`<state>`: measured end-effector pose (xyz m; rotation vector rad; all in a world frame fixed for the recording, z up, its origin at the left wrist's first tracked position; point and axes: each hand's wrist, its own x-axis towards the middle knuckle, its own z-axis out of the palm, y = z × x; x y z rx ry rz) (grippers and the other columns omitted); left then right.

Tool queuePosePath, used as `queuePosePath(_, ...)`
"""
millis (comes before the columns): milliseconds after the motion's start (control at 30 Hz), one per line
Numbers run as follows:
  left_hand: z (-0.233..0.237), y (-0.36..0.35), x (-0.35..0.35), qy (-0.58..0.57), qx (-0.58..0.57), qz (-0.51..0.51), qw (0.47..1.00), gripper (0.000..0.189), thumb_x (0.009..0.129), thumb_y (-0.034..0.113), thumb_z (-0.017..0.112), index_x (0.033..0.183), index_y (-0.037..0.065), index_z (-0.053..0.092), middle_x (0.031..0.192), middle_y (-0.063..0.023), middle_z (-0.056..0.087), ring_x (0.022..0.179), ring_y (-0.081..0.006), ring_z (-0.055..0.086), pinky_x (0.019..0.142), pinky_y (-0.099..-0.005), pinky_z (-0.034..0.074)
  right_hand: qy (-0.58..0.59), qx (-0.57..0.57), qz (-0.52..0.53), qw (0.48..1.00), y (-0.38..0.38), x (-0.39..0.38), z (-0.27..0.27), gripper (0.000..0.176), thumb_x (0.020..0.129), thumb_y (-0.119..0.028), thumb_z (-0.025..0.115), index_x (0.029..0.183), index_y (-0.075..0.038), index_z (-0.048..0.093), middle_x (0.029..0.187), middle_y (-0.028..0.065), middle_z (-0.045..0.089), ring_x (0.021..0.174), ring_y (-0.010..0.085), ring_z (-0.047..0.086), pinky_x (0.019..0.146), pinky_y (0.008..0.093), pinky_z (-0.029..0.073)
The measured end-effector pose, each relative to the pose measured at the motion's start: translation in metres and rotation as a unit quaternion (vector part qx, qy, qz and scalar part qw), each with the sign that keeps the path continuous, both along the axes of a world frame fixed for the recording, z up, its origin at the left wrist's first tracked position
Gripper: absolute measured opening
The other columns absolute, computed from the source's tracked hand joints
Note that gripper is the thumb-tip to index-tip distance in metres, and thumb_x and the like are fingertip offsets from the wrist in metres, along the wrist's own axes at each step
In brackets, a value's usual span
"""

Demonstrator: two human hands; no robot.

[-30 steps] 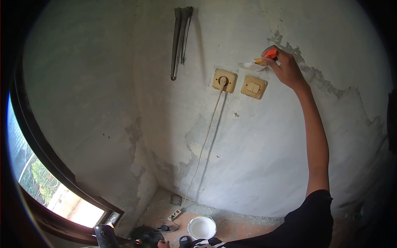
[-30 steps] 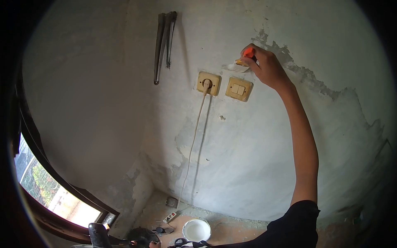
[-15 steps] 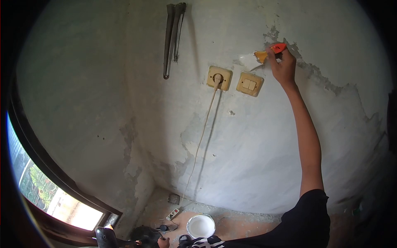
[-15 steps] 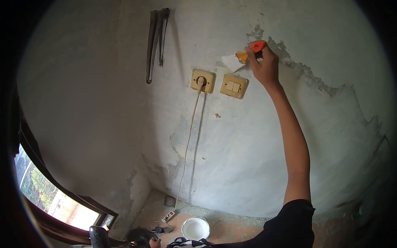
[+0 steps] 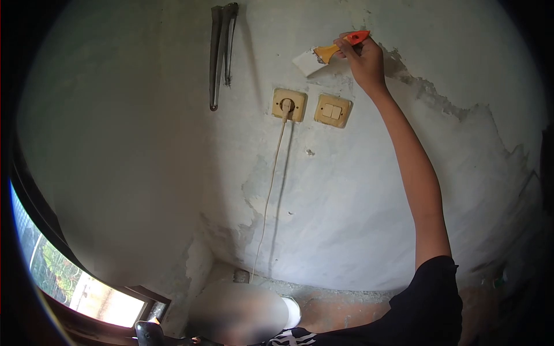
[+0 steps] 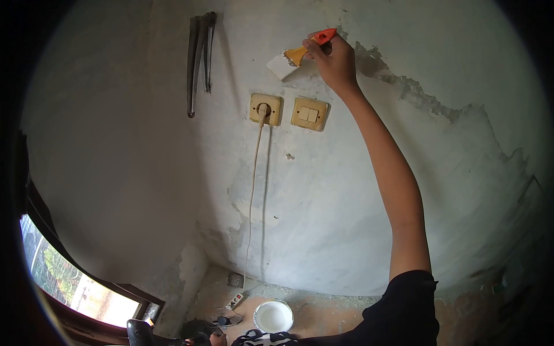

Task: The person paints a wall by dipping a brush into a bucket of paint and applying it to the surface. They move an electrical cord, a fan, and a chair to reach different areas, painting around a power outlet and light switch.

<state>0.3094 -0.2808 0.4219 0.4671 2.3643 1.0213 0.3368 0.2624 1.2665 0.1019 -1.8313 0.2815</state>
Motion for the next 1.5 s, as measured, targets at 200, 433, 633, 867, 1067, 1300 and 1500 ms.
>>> queuePosePath(200, -0.013, 0.016, 0.004, 0.042, 0.005, -0.02, 0.999, 0.031, 0.077, 0.031, 0.063, 0.08, 0.0, 0.062, 0.078, -0.0219, 0.061, 0.075, -0.0402, 0.057, 0.067, -0.0467, 0.044, 0.008, -0.134, 0.086, 0.987, 0.001, 0.01, -0.034, 0.015, 0.08, -0.008, 0.069, 0.085, 0.001, 0.058, 0.084, 0.0115, 0.067, 0.075, 0.0137, 0.065, 0.073, 0.0258, 0.051)
queuePosePath(433, -0.016, 0.021, 0.006, 0.07, -0.016, -0.039, 0.997, 0.04, 0.075, 0.04, 0.062, 0.075, 0.0, 0.062, 0.076, -0.0231, 0.061, 0.073, -0.0402, 0.058, 0.065, -0.05, 0.043, -0.074, 0.003, 0.057, 0.996, -0.002, 0.041, -0.053, 0.01, 0.076, 0.005, 0.065, 0.079, -0.001, 0.057, 0.099, 0.0132, 0.066, 0.098, 0.0172, 0.061, 0.085, 0.0286, 0.049)
queuePosePath(633, -0.021, 0.017, 0.01, 0.093, 0.009, -0.028, 0.995, 0.043, 0.078, 0.042, 0.06, 0.074, -0.001, 0.062, 0.071, -0.0237, 0.06, 0.069, -0.0418, 0.057, 0.061, -0.0491, 0.043, -0.096, 0.11, 0.014, 0.989, -0.006, 0.044, -0.052, 0.013, 0.074, 0.01, 0.061, 0.075, -0.001, 0.056, 0.099, 0.0123, 0.066, 0.097, 0.0192, 0.062, 0.083, 0.0287, 0.049)
queuePosePath(867, 0.05, 0.032, 0.008, -0.081, -0.102, 0.099, 0.986, 0.034, 0.065, 0.024, 0.072, 0.079, -0.006, 0.063, 0.074, -0.0197, 0.065, 0.071, -0.0291, 0.065, 0.067, -0.0372, 0.05, -0.176, 0.261, -0.06, 0.947, -0.001, 0.044, -0.03, 0.02, 0.067, 0.01, 0.064, 0.07, -0.002, 0.049, 0.089, 0.0102, 0.066, 0.084, 0.0221, 0.063, 0.069, 0.0293, 0.05)
queuePosePath(1067, 0.057, 0.035, 0.013, -0.094, -0.085, 0.105, 0.986, 0.032, 0.068, 0.021, 0.072, 0.078, -0.007, 0.061, 0.071, -0.0186, 0.063, 0.068, -0.0263, 0.064, 0.064, -0.0368, 0.049, -0.222, 0.309, -0.111, 0.918, -0.009, 0.055, -0.02, 0.027, 0.062, 0.013, 0.065, 0.065, -0.003, 0.043, 0.081, 0.0104, 0.063, 0.084, 0.0227, 0.063, 0.067, 0.0292, 0.05)
queuePosePath(1300, 0.056, 0.024, 0.016, -0.089, -0.089, 0.102, 0.987, 0.03, 0.068, 0.021, 0.072, 0.075, -0.005, 0.06, 0.068, -0.0177, 0.062, 0.066, -0.0249, 0.063, 0.062, -0.0365, 0.048, -0.233, 0.274, -0.155, 0.92, -0.017, 0.104, -0.013, 0.026, 0.064, 0.013, 0.064, 0.065, -0.003, 0.043, 0.083, 0.0104, 0.063, 0.085, 0.0214, 0.064, 0.069, 0.0278, 0.05)
queuePosePath(1500, 0.041, 0.013, 0.006, -0.093, -0.092, 0.092, 0.987, 0.032, 0.065, 0.024, 0.072, 0.076, -0.004, 0.062, 0.073, -0.0195, 0.065, 0.075, -0.0317, 0.065, 0.069, -0.0386, 0.05, -0.137, 0.232, -0.068, 0.961, -0.024, 0.081, -0.006, 0.018, 0.068, 0.009, 0.062, 0.067, -0.002, 0.048, 0.08, 0.0081, 0.064, 0.083, 0.0191, 0.064, 0.071, 0.0276, 0.051)
